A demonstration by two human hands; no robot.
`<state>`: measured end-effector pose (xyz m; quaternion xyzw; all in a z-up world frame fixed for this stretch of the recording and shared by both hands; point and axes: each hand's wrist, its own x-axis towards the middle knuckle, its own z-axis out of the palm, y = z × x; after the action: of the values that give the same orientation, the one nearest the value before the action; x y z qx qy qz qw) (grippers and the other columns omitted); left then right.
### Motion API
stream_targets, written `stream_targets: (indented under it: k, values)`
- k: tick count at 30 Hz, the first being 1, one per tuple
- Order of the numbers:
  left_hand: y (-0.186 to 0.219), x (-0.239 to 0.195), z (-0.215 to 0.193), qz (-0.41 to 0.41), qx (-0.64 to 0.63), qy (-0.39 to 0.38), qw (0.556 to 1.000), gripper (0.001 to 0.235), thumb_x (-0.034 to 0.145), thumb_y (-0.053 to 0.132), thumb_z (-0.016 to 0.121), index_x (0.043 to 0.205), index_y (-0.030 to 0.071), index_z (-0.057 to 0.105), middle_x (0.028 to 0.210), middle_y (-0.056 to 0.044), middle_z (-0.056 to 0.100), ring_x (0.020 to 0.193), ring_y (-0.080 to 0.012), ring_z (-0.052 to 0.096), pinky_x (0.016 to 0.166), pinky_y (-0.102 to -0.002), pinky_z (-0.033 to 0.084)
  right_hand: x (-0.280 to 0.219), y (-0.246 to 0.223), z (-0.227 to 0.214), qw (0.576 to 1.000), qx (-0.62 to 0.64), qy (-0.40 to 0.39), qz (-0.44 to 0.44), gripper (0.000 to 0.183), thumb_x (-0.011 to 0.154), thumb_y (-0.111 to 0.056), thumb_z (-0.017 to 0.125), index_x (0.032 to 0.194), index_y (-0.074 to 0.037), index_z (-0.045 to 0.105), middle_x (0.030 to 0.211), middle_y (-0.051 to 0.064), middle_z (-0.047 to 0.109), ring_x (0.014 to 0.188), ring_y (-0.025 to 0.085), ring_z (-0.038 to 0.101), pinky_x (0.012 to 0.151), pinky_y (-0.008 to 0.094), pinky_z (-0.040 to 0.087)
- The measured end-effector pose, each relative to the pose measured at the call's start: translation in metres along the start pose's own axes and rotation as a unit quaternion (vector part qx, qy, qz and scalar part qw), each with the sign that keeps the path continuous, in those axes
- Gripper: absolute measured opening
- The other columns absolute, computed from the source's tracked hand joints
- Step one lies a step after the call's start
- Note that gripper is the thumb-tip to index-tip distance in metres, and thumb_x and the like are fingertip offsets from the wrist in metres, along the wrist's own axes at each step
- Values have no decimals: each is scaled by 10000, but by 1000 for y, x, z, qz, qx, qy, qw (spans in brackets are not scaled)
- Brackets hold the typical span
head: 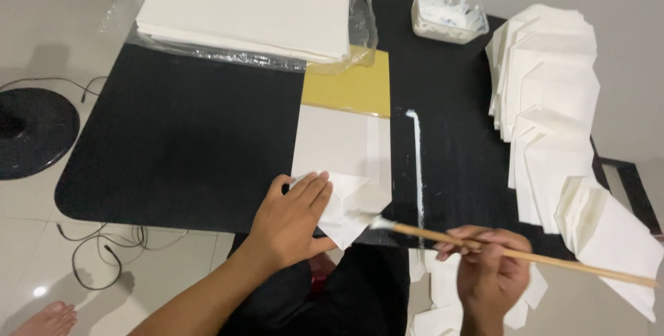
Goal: The person folds a white sheet of paper and uses a wooden stick to apply white adhesive to its edges. They then place a yellow sheet on top of the glued paper and press it down to secure the layers.
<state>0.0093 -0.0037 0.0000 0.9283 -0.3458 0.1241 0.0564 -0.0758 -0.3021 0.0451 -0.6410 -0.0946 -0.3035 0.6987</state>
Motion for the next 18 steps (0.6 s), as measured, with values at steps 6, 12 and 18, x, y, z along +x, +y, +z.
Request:
stream_targets:
  k: [6, 12, 18]
  values:
    - [-19, 24, -12, 85, -7, 42, 995, 833, 847, 796, 664, 1158, 25, 714, 1212, -133, 716, 1035, -261, 672, 1000, -459, 430, 88, 17, -5, 988, -76, 107, -80, 135, 1202, -166, 505, 1094, -111, 443, 751, 171, 509, 658, 274, 599, 640, 395, 590]
    - [-29, 42, -33, 97, -112, 137, 979, 854, 806, 683, 781, 1244, -38, 653, 1154, -182, 687, 1037, -337, 644, 913, -451, 485, 225, 88, -15, 989, -57, 134, -28, 121, 1154, -211, 541, 1189, -143, 447, 1191, 215, 698, 941, 239, 760, 762, 277, 649]
    - [-30, 52, -15, 55, -177, 67, 980, 828, 736, 501, 933, 1270, -43, 611, 1187, -206, 633, 1072, -382, 590, 909, -499, 463, 328, 177, 5, 979, -158, 101, -83, 39, 1067, -79, 587, 1082, -61, 555, 1165, 206, 715, 903, 199, 745, 762, 261, 663]
